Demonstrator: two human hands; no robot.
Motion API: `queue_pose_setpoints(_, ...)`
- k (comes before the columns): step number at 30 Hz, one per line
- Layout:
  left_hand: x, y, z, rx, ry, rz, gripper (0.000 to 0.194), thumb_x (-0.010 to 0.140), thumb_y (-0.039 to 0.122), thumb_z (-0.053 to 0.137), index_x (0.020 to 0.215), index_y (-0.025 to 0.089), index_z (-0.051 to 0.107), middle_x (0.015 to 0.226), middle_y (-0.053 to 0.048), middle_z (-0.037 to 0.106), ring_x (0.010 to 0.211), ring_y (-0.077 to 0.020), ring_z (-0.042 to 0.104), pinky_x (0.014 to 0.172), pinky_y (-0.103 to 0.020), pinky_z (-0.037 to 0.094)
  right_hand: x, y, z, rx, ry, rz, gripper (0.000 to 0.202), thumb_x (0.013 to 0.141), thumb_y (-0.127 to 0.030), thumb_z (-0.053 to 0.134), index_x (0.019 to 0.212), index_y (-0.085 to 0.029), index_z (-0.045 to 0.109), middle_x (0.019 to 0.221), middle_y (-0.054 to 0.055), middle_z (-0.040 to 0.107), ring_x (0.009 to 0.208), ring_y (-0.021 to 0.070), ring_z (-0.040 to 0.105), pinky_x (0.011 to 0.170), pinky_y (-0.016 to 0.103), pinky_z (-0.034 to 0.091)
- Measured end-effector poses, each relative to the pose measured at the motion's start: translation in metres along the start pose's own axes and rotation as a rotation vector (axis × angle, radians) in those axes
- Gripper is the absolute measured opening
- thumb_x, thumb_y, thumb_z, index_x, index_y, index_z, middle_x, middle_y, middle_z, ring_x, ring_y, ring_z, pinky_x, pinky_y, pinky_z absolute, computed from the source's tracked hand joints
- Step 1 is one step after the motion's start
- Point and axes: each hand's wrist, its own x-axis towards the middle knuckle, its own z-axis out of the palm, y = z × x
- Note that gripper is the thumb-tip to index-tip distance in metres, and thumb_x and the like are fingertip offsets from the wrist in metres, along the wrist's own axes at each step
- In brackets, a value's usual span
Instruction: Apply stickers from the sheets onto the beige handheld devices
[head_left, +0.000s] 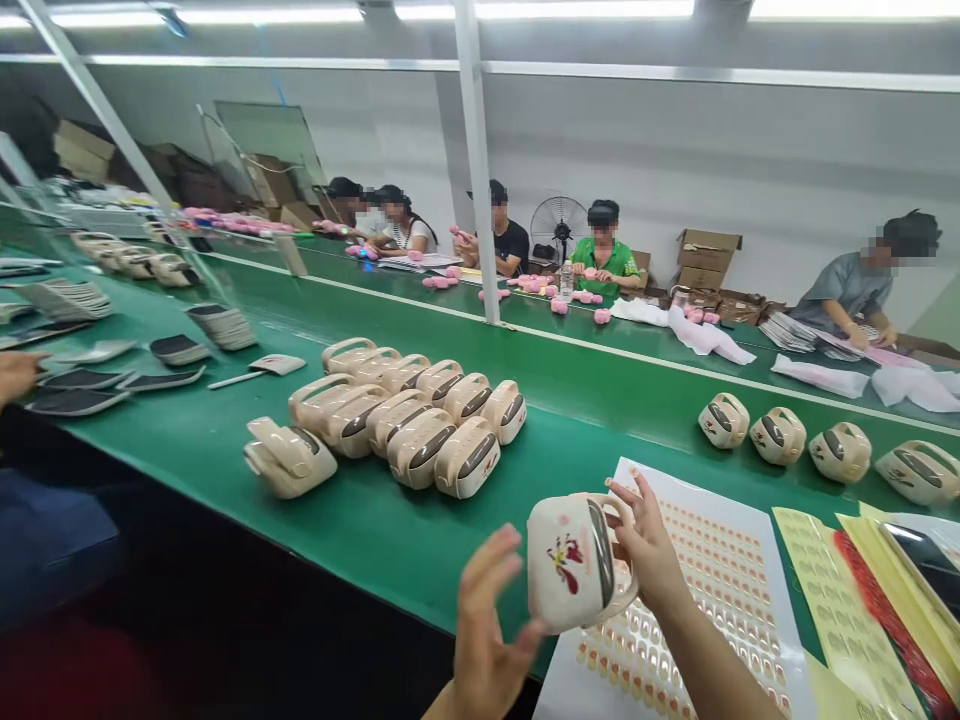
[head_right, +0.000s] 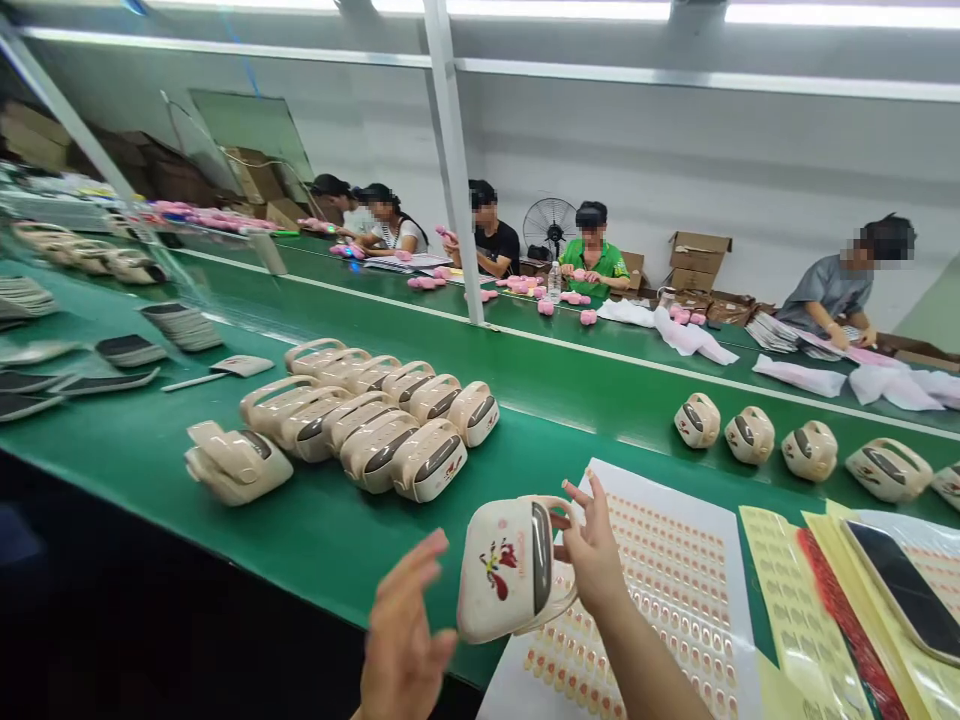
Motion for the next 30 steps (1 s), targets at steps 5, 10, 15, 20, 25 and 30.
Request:
queue_pose_setpoints(5, -0.014, 0.002, 0.031, -1.179, -0.098, -1.069, 0.056, 0.08, 0.061, 0.038, 0.112, 0.022, 0.06, 0.112, -0.01, 0.065, 0.121, -0.0318, 0.043, 0.102, -0.05, 0.027, -0.01, -0.012, -0.013, 0.081, -0.047, 0.064, 0.083, 0.057, -0.016, 0.057, 0.131, -0.031, 0.024, 0.118, 0.009, 0.05, 0.088, 0.0194, 0.057, 0.056, 0.025, 0.047)
queue_pose_setpoints(10, -0.016, 0.008, 0.051, -1.601, -0.08, -1.129, 0.044, 0.087, 0.048, 0.036, 0.11, 0.021, 0.062, 0.11, -0.007, 0.067, 0.111, -0.0275, 0.053, 0.101, -0.046, 0.031, -0.017, -0.012, -0.026, -0.234, 0.264, -0.226, 0.069, 0.066, -0.029, 0.063, 0.127, -0.027, 0.032, 0.12, 0.009, 0.043, 0.087, 0.0185, 0.052, 0.072, 0.035, 0.047)
queue_pose_setpoints(15, -0.014, 0.003, 0.058, -1.691, -0.058, -1.183, 0.046, 0.083, 0.05, 0.044, 0.111, 0.019, 0.062, 0.116, -0.009, 0.063, 0.113, -0.0278, 0.052, 0.097, -0.042, 0.037, -0.05, -0.011, -0.035, -0.164, 0.436, -0.324, 0.043, 0.074, -0.033, 0.061, 0.113, -0.024, 0.043, 0.077, -0.001, 0.053, 0.071, 0.0151, 0.053, 0.072, 0.032, 0.046)
queue_pose_setpoints(20, -0.017, 0.002, 0.068, -1.77, -0.1, -1.039, 0.045, 0.086, 0.046, 0.04, 0.113, 0.016, 0.06, 0.118, -0.013, 0.061, 0.111, -0.0242, 0.054, 0.094, -0.034, 0.04, -0.075, 0.002, -0.01, -0.019, 0.335, -0.25, 0.04, 0.068, -0.033, 0.069, 0.1, -0.025, 0.047, 0.062, -0.005, 0.054, 0.068, 0.0165, 0.058, 0.075, 0.036, 0.049)
queue_pose_setpoints(25, -0.019, 0.009, 0.072, -1.778, -0.006, -1.098, 0.041, 0.086, 0.041, 0.043, 0.109, 0.014, 0.063, 0.112, -0.013, 0.065, 0.101, -0.021, 0.061, 0.091, -0.031, 0.043, -0.071, 0.007, 0.002, 0.002, 0.416, -0.258, 0.037, 0.067, -0.036, 0.069, 0.095, -0.024, 0.047, 0.063, -0.005, 0.056, 0.076, 0.0183, 0.061, 0.084, 0.041, 0.046)
queue_pose_setpoints(30, -0.022, 0.007, 0.073, -1.717, 0.072, -1.143, 0.037, 0.084, 0.039, 0.046, 0.102, 0.014, 0.066, 0.107, -0.014, 0.067, 0.099, -0.0226, 0.061, 0.091, -0.034, 0.043, -0.069, 0.014, -0.006, -0.042, 0.395, -0.27, 0.035, 0.071, -0.031, 0.067, 0.097, -0.024, 0.045, 0.066, -0.004, 0.058, 0.073, 0.0165, 0.061, 0.082, 0.037, 0.047)
